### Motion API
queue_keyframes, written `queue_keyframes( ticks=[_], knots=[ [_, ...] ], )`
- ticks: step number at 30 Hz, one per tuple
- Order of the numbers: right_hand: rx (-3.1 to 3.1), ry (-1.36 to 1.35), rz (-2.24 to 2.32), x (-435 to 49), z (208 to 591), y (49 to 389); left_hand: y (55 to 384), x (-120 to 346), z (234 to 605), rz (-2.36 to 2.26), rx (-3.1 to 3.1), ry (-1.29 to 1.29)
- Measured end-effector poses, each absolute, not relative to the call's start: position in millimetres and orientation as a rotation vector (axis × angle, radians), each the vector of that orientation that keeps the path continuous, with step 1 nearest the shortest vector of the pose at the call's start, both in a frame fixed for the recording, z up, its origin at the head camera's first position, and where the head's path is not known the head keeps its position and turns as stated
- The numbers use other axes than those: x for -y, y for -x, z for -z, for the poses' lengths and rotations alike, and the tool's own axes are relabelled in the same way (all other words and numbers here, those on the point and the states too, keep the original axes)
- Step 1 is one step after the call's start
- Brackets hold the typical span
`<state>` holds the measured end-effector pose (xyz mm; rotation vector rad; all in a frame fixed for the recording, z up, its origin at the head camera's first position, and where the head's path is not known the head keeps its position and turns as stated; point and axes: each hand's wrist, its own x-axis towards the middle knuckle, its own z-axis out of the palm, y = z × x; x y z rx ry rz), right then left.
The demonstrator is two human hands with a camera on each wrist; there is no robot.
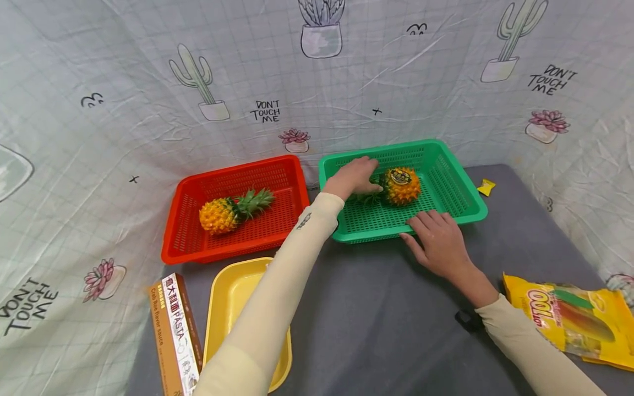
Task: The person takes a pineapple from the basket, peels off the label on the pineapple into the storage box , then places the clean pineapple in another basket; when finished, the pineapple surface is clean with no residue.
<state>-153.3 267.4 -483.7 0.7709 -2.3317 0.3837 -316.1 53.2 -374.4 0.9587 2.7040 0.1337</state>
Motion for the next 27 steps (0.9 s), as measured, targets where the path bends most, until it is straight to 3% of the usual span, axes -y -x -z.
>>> queue_keyframes(
  ticks=[27],
  knots=[
    [2.28,-0.789,-0.389,-269.8,483.3,153.0,306.3,-72.5,401.1,0.03,-2.695,-0.942]
  ],
)
